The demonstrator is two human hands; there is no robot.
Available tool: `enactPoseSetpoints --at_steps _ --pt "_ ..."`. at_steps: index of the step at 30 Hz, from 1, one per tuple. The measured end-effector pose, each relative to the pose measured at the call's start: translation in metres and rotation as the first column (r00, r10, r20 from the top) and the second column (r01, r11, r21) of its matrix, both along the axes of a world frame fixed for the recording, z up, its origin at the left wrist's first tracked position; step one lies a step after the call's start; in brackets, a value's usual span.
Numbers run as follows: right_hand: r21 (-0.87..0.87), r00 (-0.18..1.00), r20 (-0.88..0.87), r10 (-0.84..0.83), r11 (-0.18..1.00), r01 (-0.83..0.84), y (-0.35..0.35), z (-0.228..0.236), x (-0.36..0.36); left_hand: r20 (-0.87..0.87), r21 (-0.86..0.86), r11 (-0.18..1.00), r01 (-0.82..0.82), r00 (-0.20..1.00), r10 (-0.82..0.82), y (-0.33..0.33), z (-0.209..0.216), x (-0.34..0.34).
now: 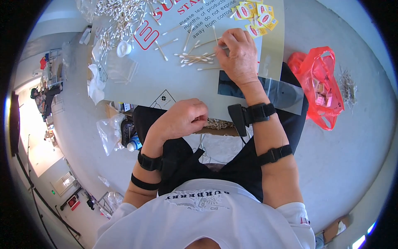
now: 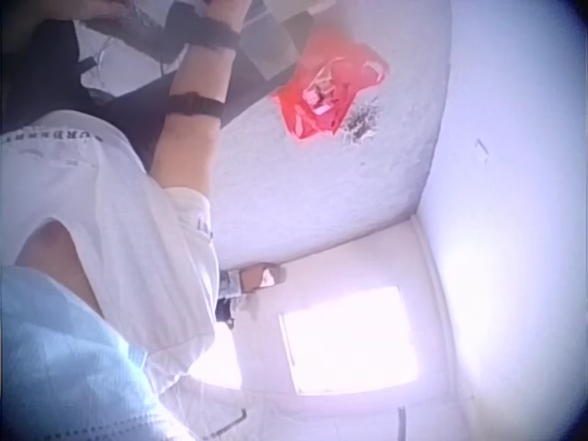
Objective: The recorder is sorting and arranging cotton swabs on a workbench surface.
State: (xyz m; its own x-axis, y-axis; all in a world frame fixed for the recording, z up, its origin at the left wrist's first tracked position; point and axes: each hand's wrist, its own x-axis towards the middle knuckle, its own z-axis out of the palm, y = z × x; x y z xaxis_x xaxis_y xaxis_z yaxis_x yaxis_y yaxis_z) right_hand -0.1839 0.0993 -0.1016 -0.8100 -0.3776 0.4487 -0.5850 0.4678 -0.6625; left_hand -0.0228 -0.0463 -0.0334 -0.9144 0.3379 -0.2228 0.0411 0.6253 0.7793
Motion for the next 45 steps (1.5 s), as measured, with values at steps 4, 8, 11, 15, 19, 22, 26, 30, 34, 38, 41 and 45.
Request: enactPoseSetpoints --at_steps 4,8,11,15,19,22,26,30,34,38,41,45 --pt "-0.041 1.0 0.024 0.004 0.999 -0.003 0.0 0.0 0.0 -0.188 0.019 0.952 -0.304 0.935 0.302 -0.01 -0.008 -0.017" --pt "-0.07 0.999 0.033 -0.011 0.997 0.013 -0.003 0.001 0.0 -0.531 -0.098 0.815 -0.571 0.723 0.442 -0.024 -0.022 -0.048" --pt "-0.055 1.0 0.015 -0.02 0.998 0.021 -0.002 0.001 -0.001 -0.599 -0.108 0.792 -0.601 0.675 0.431 -0.018 -0.022 -0.062" --pt "-0.06 0.999 0.012 -0.034 0.998 0.035 -0.005 0.001 0.0 -0.621 -0.16 0.812 -0.562 0.697 0.359 -0.019 -0.033 -0.069" --pt "-0.044 0.999 0.002 -0.035 0.998 0.035 -0.004 0.002 0.0 -0.669 -0.22 0.825 -0.52 0.696 0.26 -0.021 -0.027 -0.085" --pt "-0.047 0.999 0.006 -0.037 0.998 0.037 -0.003 0.0 0.0 -0.651 -0.385 0.813 -0.438 0.753 0.097 -0.021 -0.018 -0.084" --pt "-0.047 1.0 0.002 -0.026 0.999 0.026 -0.002 -0.002 -0.001 -0.637 -0.482 0.802 -0.352 0.769 -0.045 -0.029 -0.02 -0.076" --pt "-0.18 1.0 0.027 0.014 0.984 -0.009 0.001 0.009 0.003 -0.676 -0.395 0.77 -0.502 0.726 0.127 -0.033 -0.024 -0.065" --pt "0.02 0.98 0.0 0.199 0.98 -0.199 0.002 0.015 0.004 -0.62 -0.332 0.81 -0.483 0.759 0.198 -0.026 -0.023 -0.06" --pt "0.087 0.958 0.002 0.286 0.955 -0.285 0.006 0.013 0.004 -0.565 -0.363 0.82 -0.443 0.804 0.184 -0.017 -0.026 -0.051" --pt "0.079 0.958 0.035 0.284 0.955 -0.286 0.006 0.011 0.003 -0.541 -0.314 0.843 -0.437 0.812 0.22 -0.008 -0.031 -0.046" --pt "0.067 0.966 0.043 0.257 0.963 -0.259 0.004 0.01 0.003 -0.59 -0.264 0.82 -0.508 0.758 0.279 -0.009 -0.037 -0.046"
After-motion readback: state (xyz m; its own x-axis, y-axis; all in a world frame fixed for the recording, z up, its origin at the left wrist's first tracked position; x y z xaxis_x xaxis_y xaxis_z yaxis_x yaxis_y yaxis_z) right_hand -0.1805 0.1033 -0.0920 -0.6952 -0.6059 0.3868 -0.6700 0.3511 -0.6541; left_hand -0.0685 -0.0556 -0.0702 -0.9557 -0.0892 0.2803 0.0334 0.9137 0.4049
